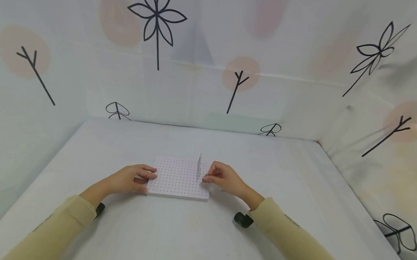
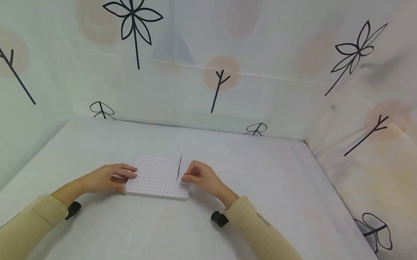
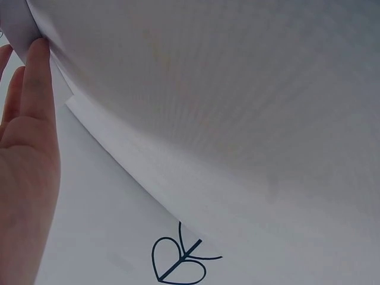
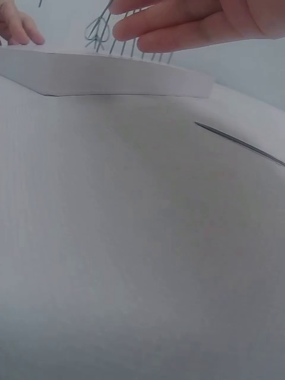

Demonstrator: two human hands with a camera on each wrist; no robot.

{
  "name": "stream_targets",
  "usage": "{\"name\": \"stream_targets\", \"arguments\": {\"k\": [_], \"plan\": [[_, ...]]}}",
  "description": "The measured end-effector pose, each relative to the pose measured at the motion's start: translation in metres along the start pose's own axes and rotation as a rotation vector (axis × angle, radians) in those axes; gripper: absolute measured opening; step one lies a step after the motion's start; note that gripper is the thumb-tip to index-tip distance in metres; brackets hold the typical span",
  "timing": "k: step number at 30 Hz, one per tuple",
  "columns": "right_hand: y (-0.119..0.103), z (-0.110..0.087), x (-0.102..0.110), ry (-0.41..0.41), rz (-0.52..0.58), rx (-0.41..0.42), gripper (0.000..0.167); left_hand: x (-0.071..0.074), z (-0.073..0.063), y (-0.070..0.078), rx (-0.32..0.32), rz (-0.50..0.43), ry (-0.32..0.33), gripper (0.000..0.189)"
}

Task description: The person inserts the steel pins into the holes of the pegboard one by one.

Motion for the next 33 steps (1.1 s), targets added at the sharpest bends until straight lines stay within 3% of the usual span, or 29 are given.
{"name": "stream_targets", "arguments": {"k": [12,21,24,33], "plan": [[0.002,0.007,-0.009,-0.019,-0.005,0.014,0.012,0.001,-0.001,0.001,-0.017,-0.017,-0.009,0.049],[-0.034,0.002,-0.004,-0.019,-0.048,-0.04,0.011,0.0,0.0,0.001,-0.019,-0.008,-0.009,0.049],[-0.031,0.003,-0.004,-0.018,-0.046,-0.055,0.012,0.0,0.001,0.001,-0.025,0.002,-0.012,0.049],[0.002,0.011,-0.01,0.002,-0.047,-0.073,0.013,0.0,0.0,-0.002,-0.004,0.024,-0.004,0.049]]}}
Point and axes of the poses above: each hand's wrist, its own z-axis towards the middle knuckle, its own x-axis out of the back of the hand, y = z × x, the point moved 7 cm from there along z, towards the middle knuckle, and after that the axes turned 10 degrees about -z, right-handed, at the moved point
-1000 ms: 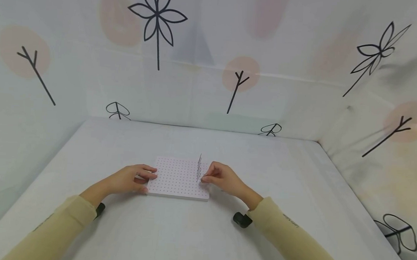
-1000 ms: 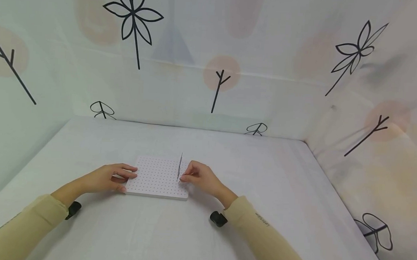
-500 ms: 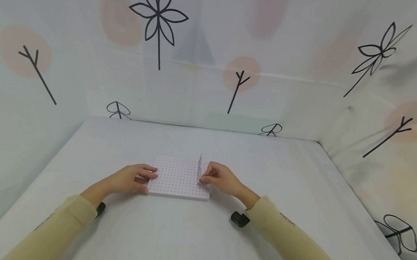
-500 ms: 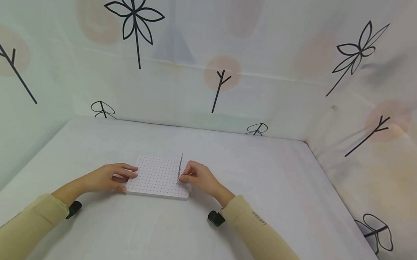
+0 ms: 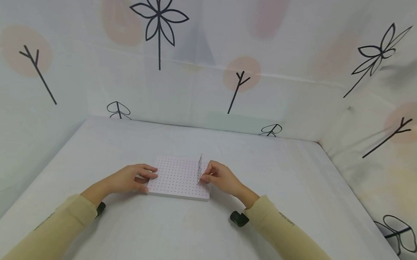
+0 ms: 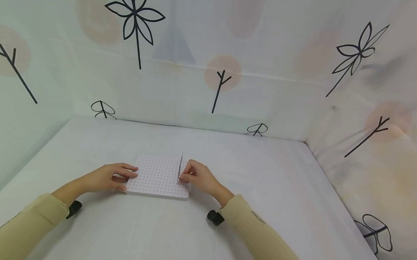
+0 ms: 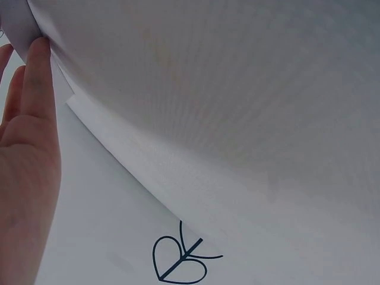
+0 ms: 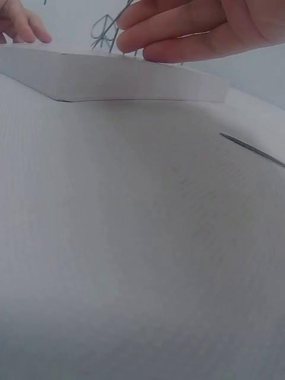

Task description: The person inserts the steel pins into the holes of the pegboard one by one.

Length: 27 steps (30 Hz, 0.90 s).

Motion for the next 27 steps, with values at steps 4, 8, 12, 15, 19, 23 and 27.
{"name": "stream_targets", "arguments": {"k": [4,8,12,15,19,23,27], "plan": [[0.0016,0.0002,0.0001,0.004,-0.015,-0.008,0.015,-0.0002,-0.0004,-0.0002,0.004,-0.003,-0.003,0.049],[-0.0001,-0.0001,0.0006,0.0,-0.023,-0.007,0.015,-0.0004,-0.0002,0.0002,0.0,-0.013,-0.003,0.05],[-0.004,0.0001,-0.0006,-0.012,-0.039,0.014,0.014,-0.0003,0.0001,0.0019,-0.022,0.004,0.002,0.049],[-0.0065,0.0011,-0.0024,-0.018,-0.054,0.025,0.012,-0.0001,-0.0003,0.0031,-0.032,0.01,0.005,0.049],[-0.0055,0.0022,-0.0039,-0.01,-0.076,0.001,0.01,0.0,-0.0013,0.0037,-0.019,-0.015,0.001,0.048],[-0.0029,0.0027,-0.0047,0.008,-0.07,-0.029,0.009,-0.0002,-0.0014,0.0042,-0.014,-0.013,-0.004,0.048],[-0.0019,0.0039,-0.0051,0.027,-0.075,-0.03,0.01,0.0002,-0.0005,0.0036,-0.004,0.006,0.007,0.048]]}}
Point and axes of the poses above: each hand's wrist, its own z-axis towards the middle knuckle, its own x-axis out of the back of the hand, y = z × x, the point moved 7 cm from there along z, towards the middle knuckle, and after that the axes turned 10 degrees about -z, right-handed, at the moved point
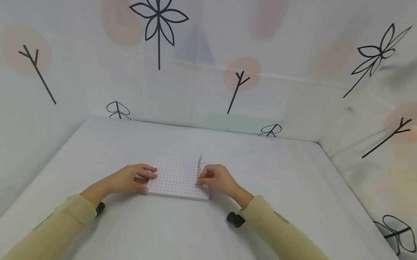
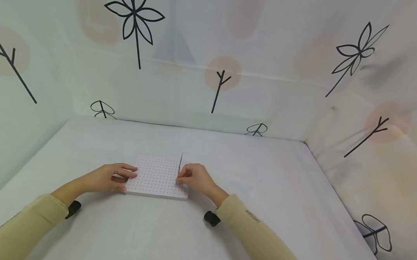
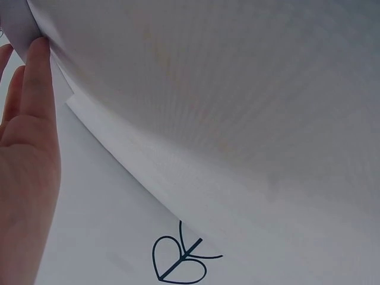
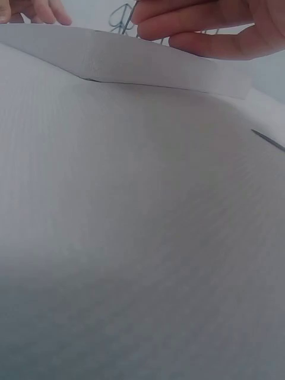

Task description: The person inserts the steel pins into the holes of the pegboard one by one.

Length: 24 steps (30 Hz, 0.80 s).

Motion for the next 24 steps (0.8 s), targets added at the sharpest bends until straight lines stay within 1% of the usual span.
{"name": "stream_targets", "arguments": {"k": [5,7,17,21,24], "plan": [[0.0008,0.0012,-0.0006,0.023,-0.027,-0.008,0.011,-0.0004,-0.0001,-0.0025,0.011,0.003,0.009,0.048],[0.0017,0.001,-0.0008,0.03,-0.034,-0.028,0.011,-0.0009,0.0,-0.0026,0.001,0.011,0.005,0.048],[0.0032,-0.0017,0.0017,0.055,-0.1,-0.143,0.009,-0.0011,0.0005,-0.0031,0.01,0.003,-0.003,0.048],[0.0038,-0.0031,0.0038,0.048,-0.109,-0.154,0.006,-0.0009,0.0007,-0.0026,0.006,-0.006,-0.003,0.048],[0.0039,-0.0046,0.0054,0.046,-0.112,-0.142,0.007,-0.0009,0.0002,-0.0016,0.003,-0.009,-0.005,0.048]]}}
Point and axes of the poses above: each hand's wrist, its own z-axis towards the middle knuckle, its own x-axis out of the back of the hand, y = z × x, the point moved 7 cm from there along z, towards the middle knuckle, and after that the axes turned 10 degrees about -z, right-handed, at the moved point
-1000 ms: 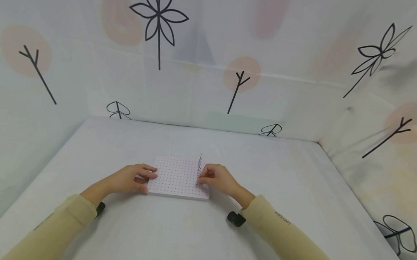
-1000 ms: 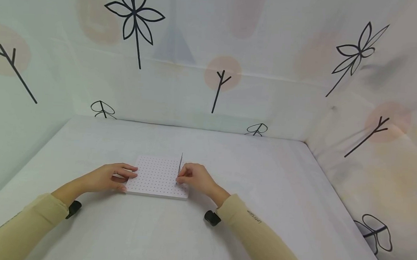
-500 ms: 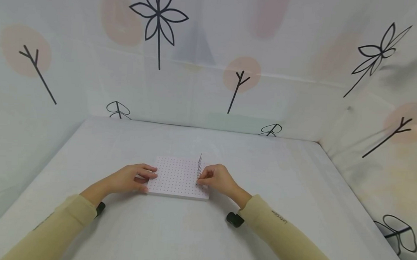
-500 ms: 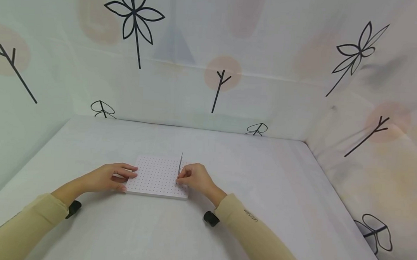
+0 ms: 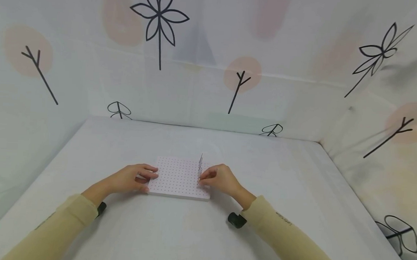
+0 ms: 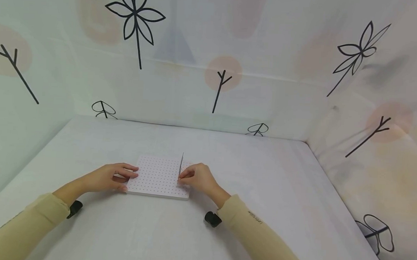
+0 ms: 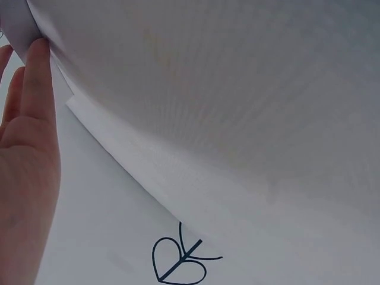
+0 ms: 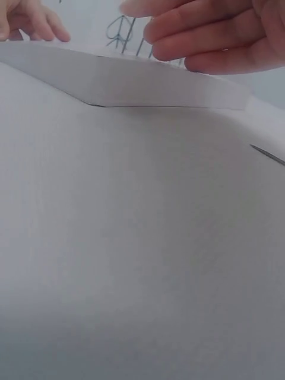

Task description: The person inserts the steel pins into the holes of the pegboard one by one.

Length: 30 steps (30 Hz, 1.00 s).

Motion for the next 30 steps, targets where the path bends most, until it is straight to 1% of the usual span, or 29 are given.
{"name": "stream_targets", "arguments": {"k": [10,18,25,30], "plan": [[0.01,-0.009,0.01,0.01,0.009,-0.01,0.013,0.001,-0.001,0.003,-0.009,0.003,0.0,0.048],[0.019,-0.016,0.02,0.017,0.009,-0.007,0.015,0.0,-0.001,0.002,-0.023,-0.003,-0.008,0.048],[0.031,-0.021,0.026,0.023,0.007,-0.039,0.014,0.0,-0.001,0.0,-0.006,0.011,0.005,0.048],[0.038,-0.025,0.03,0.03,0.001,-0.058,0.013,0.0,-0.001,0.001,-0.012,0.011,0.004,0.048]]}}
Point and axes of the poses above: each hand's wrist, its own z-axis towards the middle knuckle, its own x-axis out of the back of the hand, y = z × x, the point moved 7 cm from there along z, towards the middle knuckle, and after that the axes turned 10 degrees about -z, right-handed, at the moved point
